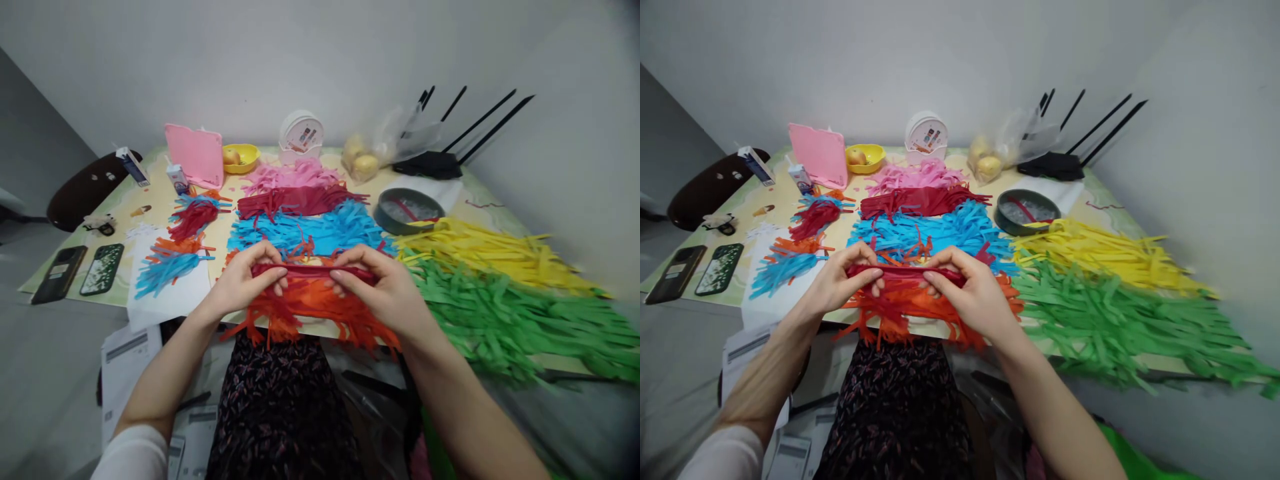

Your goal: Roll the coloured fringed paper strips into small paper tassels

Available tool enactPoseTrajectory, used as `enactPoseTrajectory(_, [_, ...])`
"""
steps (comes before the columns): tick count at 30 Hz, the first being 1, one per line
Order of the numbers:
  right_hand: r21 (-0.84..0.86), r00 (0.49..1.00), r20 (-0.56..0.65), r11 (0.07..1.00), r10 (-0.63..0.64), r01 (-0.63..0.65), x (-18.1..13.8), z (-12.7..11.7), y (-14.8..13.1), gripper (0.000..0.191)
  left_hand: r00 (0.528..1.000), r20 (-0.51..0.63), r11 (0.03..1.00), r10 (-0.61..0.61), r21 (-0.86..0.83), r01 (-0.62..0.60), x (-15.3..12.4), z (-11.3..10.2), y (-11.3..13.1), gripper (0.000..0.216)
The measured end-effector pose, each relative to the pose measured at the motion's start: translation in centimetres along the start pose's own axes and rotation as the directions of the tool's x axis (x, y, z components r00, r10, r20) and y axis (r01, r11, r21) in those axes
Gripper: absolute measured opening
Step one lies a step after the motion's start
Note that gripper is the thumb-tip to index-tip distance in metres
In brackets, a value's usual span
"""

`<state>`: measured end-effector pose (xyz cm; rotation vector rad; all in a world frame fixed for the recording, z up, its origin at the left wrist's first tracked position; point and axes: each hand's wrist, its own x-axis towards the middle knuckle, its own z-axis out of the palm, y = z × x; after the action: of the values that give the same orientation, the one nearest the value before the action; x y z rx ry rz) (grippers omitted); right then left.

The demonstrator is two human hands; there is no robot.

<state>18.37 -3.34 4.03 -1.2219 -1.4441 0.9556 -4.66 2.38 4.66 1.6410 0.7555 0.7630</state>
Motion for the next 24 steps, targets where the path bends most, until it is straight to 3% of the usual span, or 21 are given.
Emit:
enactPoseTrajectory(5, [0.163,0.999,-0.034,0.987,0.016,-0.010,0.0,0.4,0.5,0.008,0.999,-0.054,0.975,0.002,-0.221,-0.014,0.0,0.3,-0.9,0.020])
enactPoseTrajectory(10, [0.236,0.998,-0.057,0.972,0.013,0.001,0.1,0.6,1.0,0.009,0.995,-0.057,0.969,0.085,-0.227,-0.096,-0.1,-0.1,-1.5,0.016])
enactPoseTrajectory(14, [0.109,0.996,-0.044,0.991,-0.075,0.080,0.1,0.4,0.9,0.015,0.993,-0.041,0.990,0.114,-0.083,-0.117,-0.2,-0.2,-0.7,0.018])
enactPoseTrajectory(17, [-0.102,0.991,-0.077,0.990,-0.108,0.100,0.0,0.3,0.6,0.013,0.982,-0.106,0.974,0.154,0.186,-0.133,-0.3,0.1,-0.2,0.024])
enactPoseTrajectory(20, [-0.301,0.987,-0.067,0.946,-0.149,0.122,0.0,0.3,0.6,0.015,0.967,-0.131,0.899,0.217,0.413,-0.145,-0.4,0.5,-0.2,0.018])
enactPoseTrajectory(22, [-0.324,0.986,-0.082,0.939,-0.146,0.112,-0.1,0.4,0.6,0.009,0.965,-0.153,0.893,0.211,0.432,-0.127,-0.4,0.6,-0.4,0.009])
enactPoseTrajectory(24, [-0.213,0.991,-0.090,0.974,-0.102,0.081,-0.1,0.5,0.6,0.010,0.977,-0.162,0.954,0.138,0.287,-0.087,-0.4,0.7,-0.5,0.009])
